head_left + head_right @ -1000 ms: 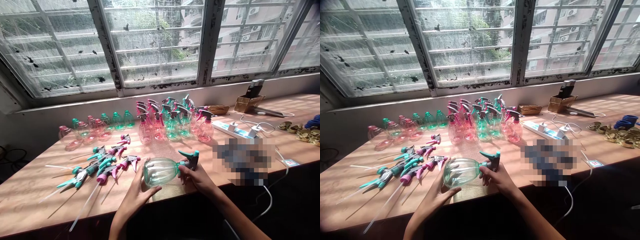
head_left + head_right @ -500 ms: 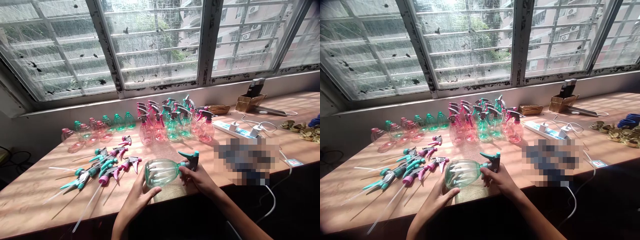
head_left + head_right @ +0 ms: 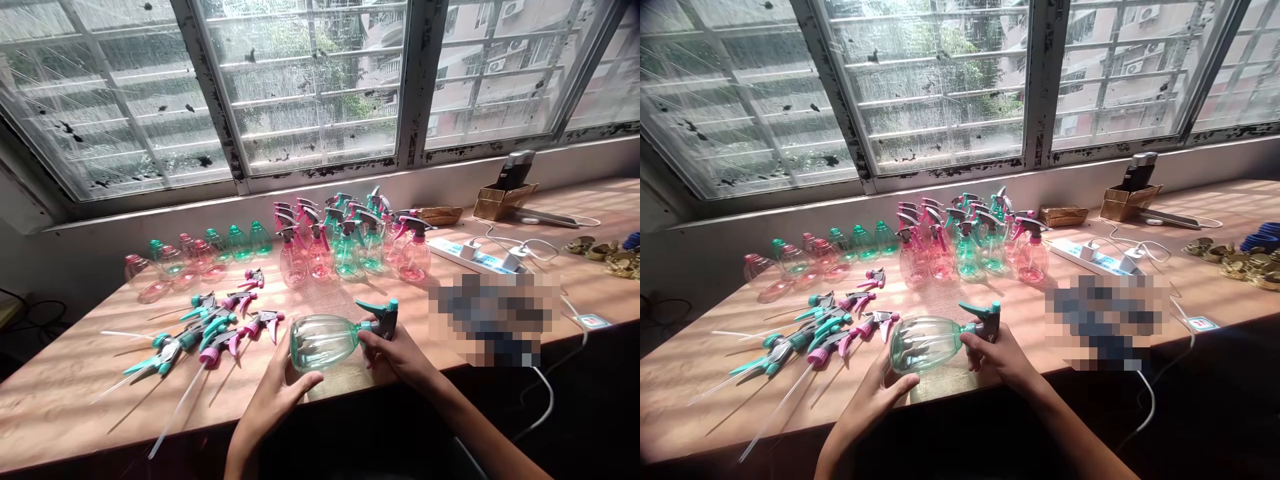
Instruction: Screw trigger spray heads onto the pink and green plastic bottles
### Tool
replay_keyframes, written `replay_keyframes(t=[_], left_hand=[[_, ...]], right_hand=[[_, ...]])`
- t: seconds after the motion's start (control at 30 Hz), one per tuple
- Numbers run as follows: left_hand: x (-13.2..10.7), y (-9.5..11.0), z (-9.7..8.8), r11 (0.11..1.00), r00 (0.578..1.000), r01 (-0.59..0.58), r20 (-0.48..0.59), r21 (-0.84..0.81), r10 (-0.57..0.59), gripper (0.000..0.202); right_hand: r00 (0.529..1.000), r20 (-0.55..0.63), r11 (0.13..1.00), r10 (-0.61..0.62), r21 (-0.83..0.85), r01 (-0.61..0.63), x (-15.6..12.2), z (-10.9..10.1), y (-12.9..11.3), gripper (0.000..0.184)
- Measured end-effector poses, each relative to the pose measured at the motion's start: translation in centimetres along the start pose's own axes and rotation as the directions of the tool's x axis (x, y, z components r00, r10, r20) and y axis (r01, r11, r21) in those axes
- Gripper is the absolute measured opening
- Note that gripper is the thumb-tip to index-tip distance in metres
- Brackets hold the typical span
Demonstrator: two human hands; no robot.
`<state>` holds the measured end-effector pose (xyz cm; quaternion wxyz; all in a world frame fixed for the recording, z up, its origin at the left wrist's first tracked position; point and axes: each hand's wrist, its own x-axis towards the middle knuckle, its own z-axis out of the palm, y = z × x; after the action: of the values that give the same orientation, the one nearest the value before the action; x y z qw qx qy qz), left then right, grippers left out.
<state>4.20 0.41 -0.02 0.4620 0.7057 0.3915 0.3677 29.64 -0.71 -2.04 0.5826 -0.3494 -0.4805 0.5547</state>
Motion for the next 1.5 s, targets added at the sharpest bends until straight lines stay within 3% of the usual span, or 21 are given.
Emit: replay_keyframes(t=[0.27,0.5,0.63,1.0,1.23,1.5], left_hand=[[-0.19,0.94,0.55,0.993,0.999,-0.007,0.046,-0.114,0.012,0.095],[0.07,0.53,0.29,0.995,0.998,0.008,0.056,-0.104,-0.002,0.097],[0.16,0.54,0.2,0.998,0.999,0.015,0.042,-0.067,-0.013,0.088],[0.29,0.52,0.29,0.997,1.0,0.005,-0.03,0.074,-0.003,0.092],[0.14,0.56,0.24,0.999,0.998,0.023,-0.051,-0.03,-0.024,0.084],[0.28,0.3,0.36,0.997,0.999,0.016,-0.041,-0.077,-0.019,0.094]], right_hand=[[1.0,-0.025,1.0,-0.003,-0.003,0.003,0.03,-0.24,0.01,0.028],[1.0,-0.019,1.0,0.02,0.002,-0.02,-0.03,-0.22,-0.01,0.03],[0.999,-0.015,0.999,0.039,0.007,-0.038,-0.01,-0.22,-0.03,0.029],[0.999,-0.044,1.0,0.021,0.008,-0.021,-0.07,-0.43,-0.21,0.031],[0.999,-0.041,1.0,0.029,0.013,-0.028,-0.24,-0.38,-0.32,0.031],[0.999,-0.046,1.0,-0.009,0.013,0.01,-0.13,-0.29,-0.58,0.029]])
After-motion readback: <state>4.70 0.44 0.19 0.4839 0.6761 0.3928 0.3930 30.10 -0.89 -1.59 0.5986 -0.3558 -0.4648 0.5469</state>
